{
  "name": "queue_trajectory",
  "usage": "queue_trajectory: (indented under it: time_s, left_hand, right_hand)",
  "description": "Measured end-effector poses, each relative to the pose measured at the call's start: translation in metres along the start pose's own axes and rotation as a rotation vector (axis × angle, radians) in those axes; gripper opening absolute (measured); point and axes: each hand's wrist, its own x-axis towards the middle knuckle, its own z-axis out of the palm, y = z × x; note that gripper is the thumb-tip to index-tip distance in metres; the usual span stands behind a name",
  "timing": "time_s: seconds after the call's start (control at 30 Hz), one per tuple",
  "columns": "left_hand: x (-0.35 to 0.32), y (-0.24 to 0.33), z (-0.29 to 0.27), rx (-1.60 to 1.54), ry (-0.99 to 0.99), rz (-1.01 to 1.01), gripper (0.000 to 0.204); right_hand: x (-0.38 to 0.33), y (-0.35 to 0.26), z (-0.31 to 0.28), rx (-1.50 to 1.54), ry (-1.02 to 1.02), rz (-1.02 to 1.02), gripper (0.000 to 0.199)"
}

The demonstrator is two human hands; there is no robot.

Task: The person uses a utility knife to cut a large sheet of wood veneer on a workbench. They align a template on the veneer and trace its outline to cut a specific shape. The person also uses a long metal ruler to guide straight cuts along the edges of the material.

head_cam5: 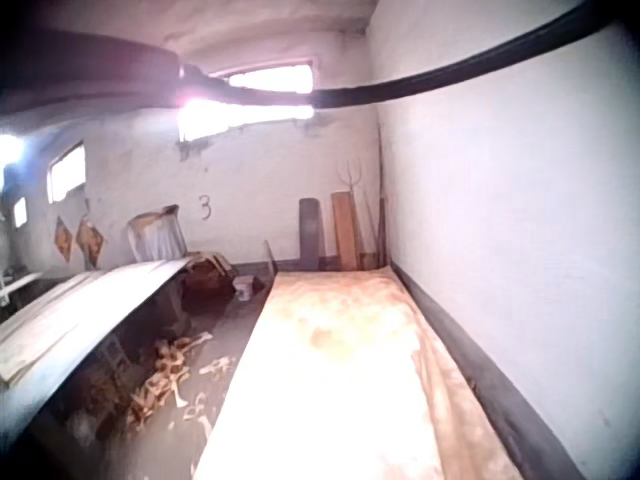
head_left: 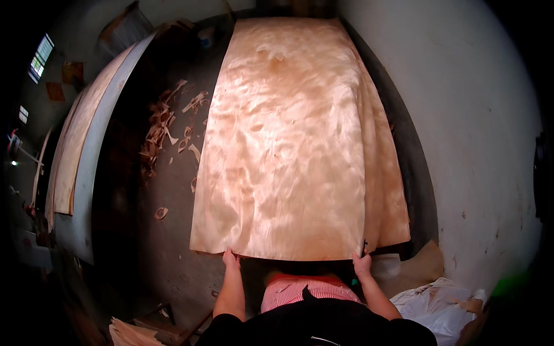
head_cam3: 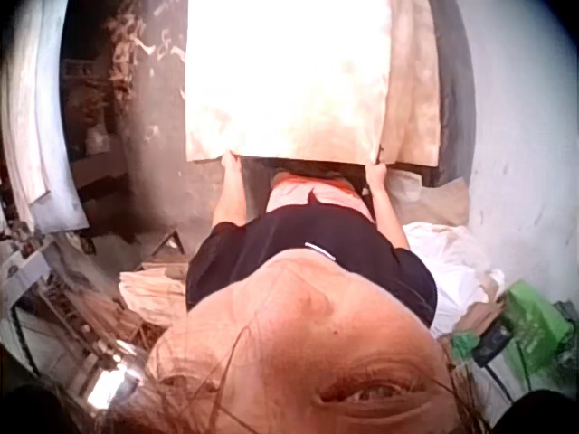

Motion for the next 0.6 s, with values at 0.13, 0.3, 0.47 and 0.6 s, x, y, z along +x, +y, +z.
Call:
queue_trajectory:
  time_s: [0.13,0.3,0.47,0.6]
  left_hand:
    - [0.027,-0.012,0.008,0.006,0.005,0.024,0.014]
    - [0.025,-0.028,0.011,0.056,0.059,-0.032,0.014]
    - [0.042,-0.055,0.006,-0.033,0.027,-0.046,0.016]
    - [0.025,-0.089,-0.019,-0.169,0.152,-0.08,0.018]
  right_hand:
    - [0.022,0.02,0.015,-0.071,0.008,-0.035,0.019]
    - [0.032,0.032,0.008,-0.217,0.074,-0.416,0.017]
    - [0.032,-0.004,0.006,-0.368,0.027,-0.123,0.032]
    - [0.074,0.046,-0.016,-0.586,-0.062,-0.097,0.04]
